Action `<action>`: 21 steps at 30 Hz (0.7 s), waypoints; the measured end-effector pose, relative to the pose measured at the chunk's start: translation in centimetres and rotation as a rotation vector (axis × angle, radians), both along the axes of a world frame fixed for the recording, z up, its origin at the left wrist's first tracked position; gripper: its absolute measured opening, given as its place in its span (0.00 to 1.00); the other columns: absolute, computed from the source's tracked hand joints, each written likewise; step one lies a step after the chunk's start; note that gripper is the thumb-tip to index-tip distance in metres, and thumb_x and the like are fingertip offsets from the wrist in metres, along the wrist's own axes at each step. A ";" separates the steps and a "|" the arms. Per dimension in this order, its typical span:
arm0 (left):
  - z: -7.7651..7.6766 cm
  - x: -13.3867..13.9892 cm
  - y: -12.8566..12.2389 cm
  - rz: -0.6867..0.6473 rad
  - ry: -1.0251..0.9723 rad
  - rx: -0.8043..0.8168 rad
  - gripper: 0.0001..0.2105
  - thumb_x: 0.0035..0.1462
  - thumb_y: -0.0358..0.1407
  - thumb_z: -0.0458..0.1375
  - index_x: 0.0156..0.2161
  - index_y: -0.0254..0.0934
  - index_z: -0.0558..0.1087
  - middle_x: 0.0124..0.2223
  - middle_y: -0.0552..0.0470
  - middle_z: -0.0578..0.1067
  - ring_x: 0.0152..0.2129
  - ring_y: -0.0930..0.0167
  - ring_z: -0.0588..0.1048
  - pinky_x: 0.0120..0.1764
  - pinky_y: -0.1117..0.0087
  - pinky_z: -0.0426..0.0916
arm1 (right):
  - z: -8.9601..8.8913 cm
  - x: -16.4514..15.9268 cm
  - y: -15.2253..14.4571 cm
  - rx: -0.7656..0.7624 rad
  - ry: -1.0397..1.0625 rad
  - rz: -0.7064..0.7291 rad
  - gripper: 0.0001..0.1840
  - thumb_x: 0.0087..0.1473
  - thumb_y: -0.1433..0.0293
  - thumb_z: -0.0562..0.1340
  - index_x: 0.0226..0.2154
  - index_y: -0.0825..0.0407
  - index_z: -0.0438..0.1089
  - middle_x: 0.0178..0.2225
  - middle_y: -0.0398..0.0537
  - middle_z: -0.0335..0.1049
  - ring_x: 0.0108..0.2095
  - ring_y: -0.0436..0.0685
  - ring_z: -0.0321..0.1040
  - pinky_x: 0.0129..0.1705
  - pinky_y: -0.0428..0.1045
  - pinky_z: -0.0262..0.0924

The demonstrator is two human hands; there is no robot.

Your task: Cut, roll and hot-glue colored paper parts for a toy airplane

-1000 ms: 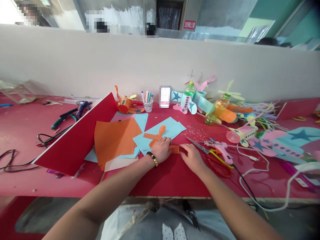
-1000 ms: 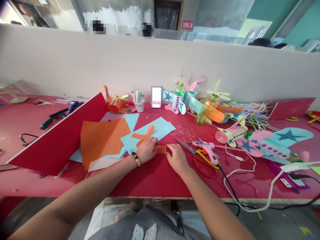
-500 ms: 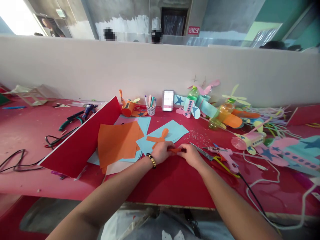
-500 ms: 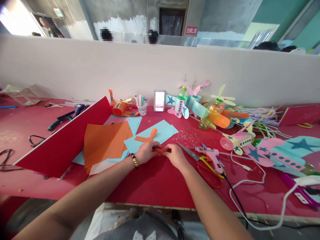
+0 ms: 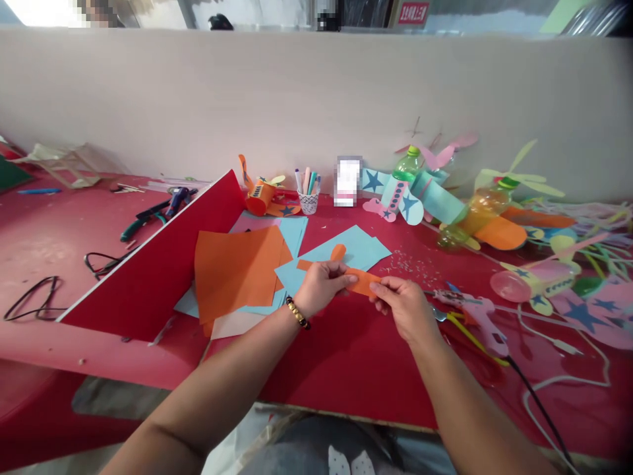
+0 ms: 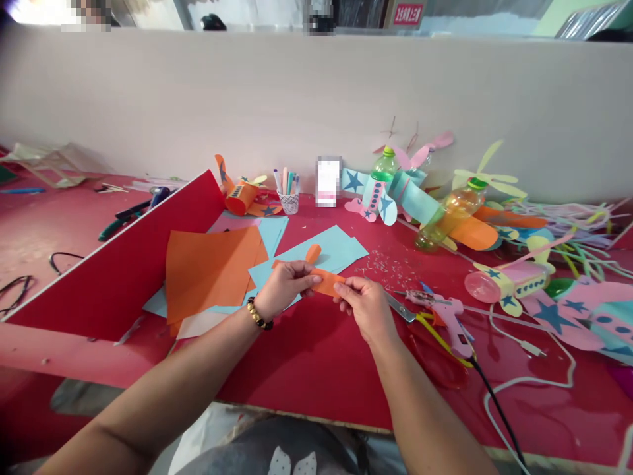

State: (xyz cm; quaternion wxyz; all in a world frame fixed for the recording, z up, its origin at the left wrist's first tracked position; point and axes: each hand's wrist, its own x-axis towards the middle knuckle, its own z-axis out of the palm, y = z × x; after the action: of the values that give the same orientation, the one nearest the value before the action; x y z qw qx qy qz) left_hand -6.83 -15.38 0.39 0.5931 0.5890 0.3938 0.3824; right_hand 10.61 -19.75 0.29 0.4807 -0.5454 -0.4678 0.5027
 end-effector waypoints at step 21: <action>-1.2 -0.6 0.5 0.009 0.034 0.240 0.13 0.52 0.38 0.58 0.42 0.36 0.67 0.26 0.56 0.68 0.21 0.78 0.68 0.27 0.76 0.64 | -0.9 -0.2 0.6 -0.055 -0.006 -0.011 0.15 0.46 0.60 0.64 0.19 0.54 0.67 0.16 0.43 0.66 0.16 0.47 0.58 0.18 0.43 0.49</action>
State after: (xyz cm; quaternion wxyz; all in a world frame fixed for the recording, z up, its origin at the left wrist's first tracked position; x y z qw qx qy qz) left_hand -7.45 -14.91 -0.86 0.5099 0.6605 0.3576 0.4194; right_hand 10.39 -19.20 -0.60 0.4667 -0.5627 -0.4521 0.5110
